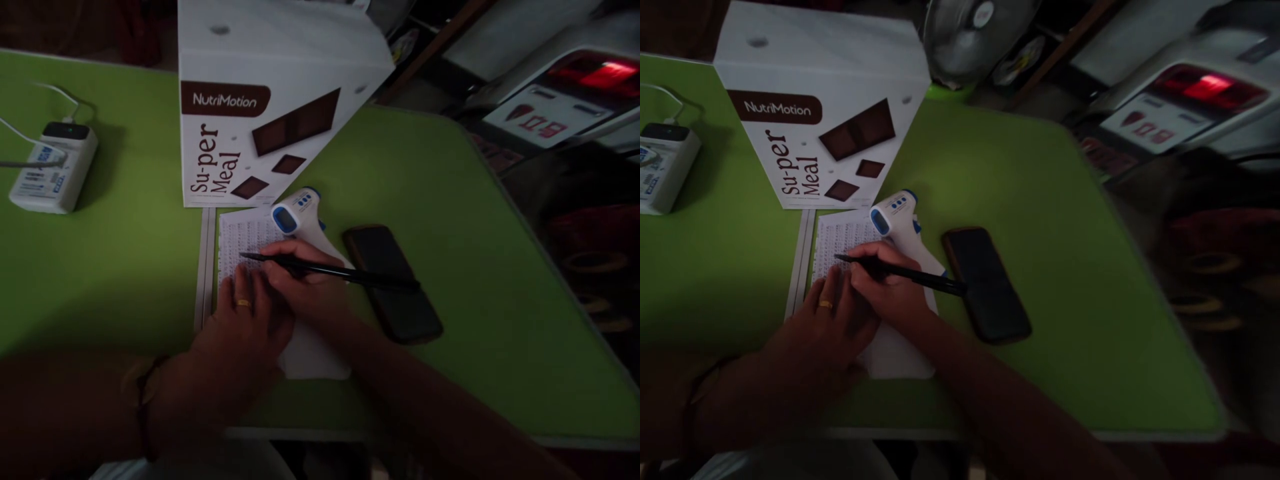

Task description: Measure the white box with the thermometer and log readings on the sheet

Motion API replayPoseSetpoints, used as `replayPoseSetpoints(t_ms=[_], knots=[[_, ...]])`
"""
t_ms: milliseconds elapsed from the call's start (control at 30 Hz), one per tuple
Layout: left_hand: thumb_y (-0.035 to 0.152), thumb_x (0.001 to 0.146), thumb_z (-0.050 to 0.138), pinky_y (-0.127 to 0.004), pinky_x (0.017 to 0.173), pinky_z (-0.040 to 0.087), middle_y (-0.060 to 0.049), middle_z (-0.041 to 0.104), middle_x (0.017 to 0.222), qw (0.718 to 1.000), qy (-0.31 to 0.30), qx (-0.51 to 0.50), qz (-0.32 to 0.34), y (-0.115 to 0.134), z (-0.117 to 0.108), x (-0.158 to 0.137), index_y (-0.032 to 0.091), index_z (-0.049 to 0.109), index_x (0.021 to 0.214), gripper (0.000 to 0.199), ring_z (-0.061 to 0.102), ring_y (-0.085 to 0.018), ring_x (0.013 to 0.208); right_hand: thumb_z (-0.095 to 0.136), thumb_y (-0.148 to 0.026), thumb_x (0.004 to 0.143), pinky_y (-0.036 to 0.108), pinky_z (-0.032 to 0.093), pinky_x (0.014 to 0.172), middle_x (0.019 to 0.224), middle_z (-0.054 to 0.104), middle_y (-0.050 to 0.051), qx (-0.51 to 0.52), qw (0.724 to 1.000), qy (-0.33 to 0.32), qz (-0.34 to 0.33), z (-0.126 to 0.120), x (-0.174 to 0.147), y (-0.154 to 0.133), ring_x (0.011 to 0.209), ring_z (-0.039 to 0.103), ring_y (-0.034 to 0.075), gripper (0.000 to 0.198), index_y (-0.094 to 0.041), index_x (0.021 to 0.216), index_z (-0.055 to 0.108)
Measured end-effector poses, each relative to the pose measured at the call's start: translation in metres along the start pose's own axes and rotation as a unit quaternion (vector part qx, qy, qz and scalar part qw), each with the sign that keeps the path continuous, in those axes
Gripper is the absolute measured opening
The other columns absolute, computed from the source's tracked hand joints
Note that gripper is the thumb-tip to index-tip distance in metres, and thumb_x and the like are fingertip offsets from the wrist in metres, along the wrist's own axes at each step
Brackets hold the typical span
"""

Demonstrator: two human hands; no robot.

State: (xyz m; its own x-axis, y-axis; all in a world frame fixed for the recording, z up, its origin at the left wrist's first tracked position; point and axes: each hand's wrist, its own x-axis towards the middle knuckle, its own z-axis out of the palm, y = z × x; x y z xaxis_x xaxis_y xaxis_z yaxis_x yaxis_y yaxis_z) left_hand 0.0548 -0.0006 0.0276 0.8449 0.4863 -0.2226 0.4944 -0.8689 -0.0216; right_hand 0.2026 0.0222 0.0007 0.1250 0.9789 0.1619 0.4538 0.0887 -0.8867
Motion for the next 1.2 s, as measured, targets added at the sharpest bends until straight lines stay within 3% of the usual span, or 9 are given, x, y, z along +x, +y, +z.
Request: replayPoseSetpoints(t_ms=[300,733,900,1033,1200], knots=[[0.059,0.091,0.068,-0.066,0.103,0.050,-0.041,0.037,0.149,1.000,0.009,-0.001,-0.006,0.002,0.001,-0.002,0.006,0.042,0.154,0.086,0.041,-0.057,0.135,0.060,-0.025,0.080,0.037,0.060,0.078,0.087,0.077,0.003,-0.010,1.000,-0.001,0.000,0.000,0.000,0.001,0.081,0.071,0.019,0.009,-0.023,0.085,0.067],[0.060,0.094,0.064,-0.065,0.105,0.048,-0.041,0.036,0.149,1.000,0.002,0.008,-0.005,0.001,0.003,-0.001,0.008,0.042,0.154,0.082,0.040,-0.057,0.137,0.064,-0.030,0.074,0.031,0.054,0.064,0.071,0.066,-0.001,0.036,0.999,0.011,0.010,0.005,0.005,0.013,0.066,0.061,0.015,0.009,-0.023,0.077,0.060],[0.060,0.096,0.062,-0.063,0.108,0.046,-0.042,0.034,0.150,1.000,-0.018,0.011,-0.007,-0.001,-0.003,-0.002,0.008,0.044,0.152,0.078,0.037,-0.056,0.139,0.064,-0.028,0.073,0.031,0.054,0.071,0.081,0.069,0.001,0.042,0.996,-0.055,0.048,-0.003,0.015,0.001,0.075,0.063,0.015,0.010,-0.022,0.081,0.064],[0.058,0.097,0.062,-0.063,0.108,0.046,-0.042,0.032,0.152,1.000,-0.009,0.005,-0.011,-0.001,-0.004,-0.003,0.009,0.046,0.150,0.074,0.036,-0.056,0.139,0.065,-0.030,0.074,0.029,0.050,0.064,0.068,0.061,-0.003,0.081,0.986,-0.115,0.095,-0.004,0.023,-0.003,0.064,0.057,0.012,0.012,-0.020,0.082,0.065],[0.058,0.096,0.062,-0.066,0.106,0.045,-0.043,0.031,0.151,1.000,-0.022,-0.002,0.001,-0.001,-0.001,-0.003,0.008,0.043,0.151,0.077,0.035,-0.058,0.138,0.064,-0.027,0.073,0.027,0.048,0.059,0.060,0.057,-0.005,0.130,0.990,0.020,0.047,0.007,0.015,0.010,0.058,0.053,0.011,0.008,-0.022,0.078,0.061]])
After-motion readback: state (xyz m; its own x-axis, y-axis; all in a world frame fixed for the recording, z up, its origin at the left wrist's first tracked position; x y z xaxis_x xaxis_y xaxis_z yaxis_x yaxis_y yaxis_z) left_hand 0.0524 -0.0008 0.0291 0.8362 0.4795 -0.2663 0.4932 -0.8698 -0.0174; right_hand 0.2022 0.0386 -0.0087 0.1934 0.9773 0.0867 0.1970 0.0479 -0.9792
